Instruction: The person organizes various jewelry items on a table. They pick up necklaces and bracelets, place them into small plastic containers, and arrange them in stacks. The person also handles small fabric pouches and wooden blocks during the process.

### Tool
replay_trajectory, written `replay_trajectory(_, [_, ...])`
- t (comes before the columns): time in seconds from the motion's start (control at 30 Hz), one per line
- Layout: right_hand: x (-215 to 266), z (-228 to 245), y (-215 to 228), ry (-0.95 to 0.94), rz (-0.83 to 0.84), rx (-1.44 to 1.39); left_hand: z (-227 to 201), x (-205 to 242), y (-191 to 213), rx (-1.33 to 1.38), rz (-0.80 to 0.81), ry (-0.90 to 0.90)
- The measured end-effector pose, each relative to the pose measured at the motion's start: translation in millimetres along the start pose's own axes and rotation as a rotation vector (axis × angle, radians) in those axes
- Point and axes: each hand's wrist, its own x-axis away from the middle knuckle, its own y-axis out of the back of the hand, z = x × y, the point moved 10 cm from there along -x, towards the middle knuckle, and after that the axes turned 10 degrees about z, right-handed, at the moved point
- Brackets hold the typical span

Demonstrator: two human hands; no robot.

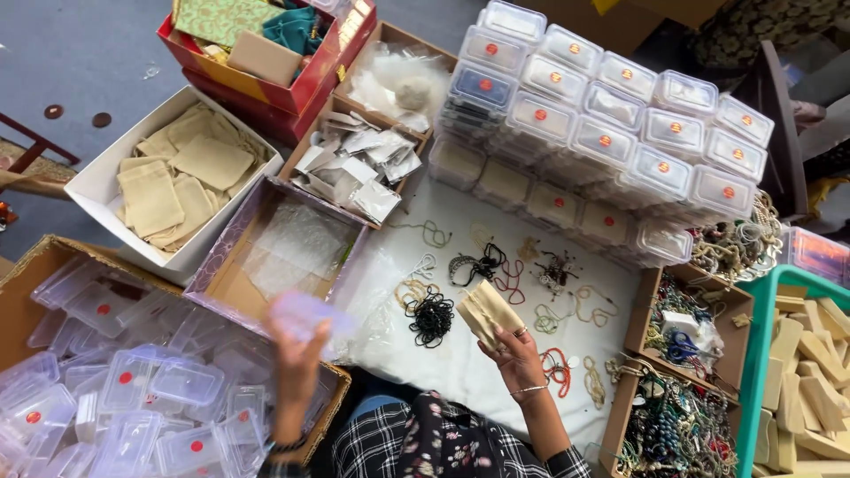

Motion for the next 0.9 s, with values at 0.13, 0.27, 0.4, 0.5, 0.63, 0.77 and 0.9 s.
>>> replay_trajectory(0.13, [-1.7, -10.0, 8.9, 0.037, 0.109, -0.185, 11.3, -39.7, -122.5, -0.465, 0.192, -0.240])
replay_trajectory(0.27, [3.6, -11.0, 8.0, -0.011, 0.093, -0.326, 43.6, -29.5, -226.0, 0.167, 0.450, 0.526])
replay_trajectory(0.4, [17.5, 34.3, 26.3, 0.393, -0.119, 0.152, 78.4, -15.8, -274.4, 0.472, 0.576, 0.688])
replay_trajectory(0.5, [60.4, 93.8, -16.0, 0.751, -0.311, 1.067, 76.7, -13.0, -295.2, 0.511, 0.583, 0.723])
replay_trajectory(0.63, [78.1, 105.8, -44.5, 0.976, -0.348, 1.585, 80.5, -7.9, -319.7, 0.428, 0.626, 0.716])
replay_trajectory(0.77, [75.0, 110.6, -44.9, 0.944, -0.373, 1.730, 91.3, -14.6, -336.4, 0.383, 0.684, 0.650])
replay_trajectory(0.9, [54.9, 89.8, -13.3, 0.784, -0.217, 1.730, 78.9, -18.4, -349.4, 0.575, 0.697, 0.636])
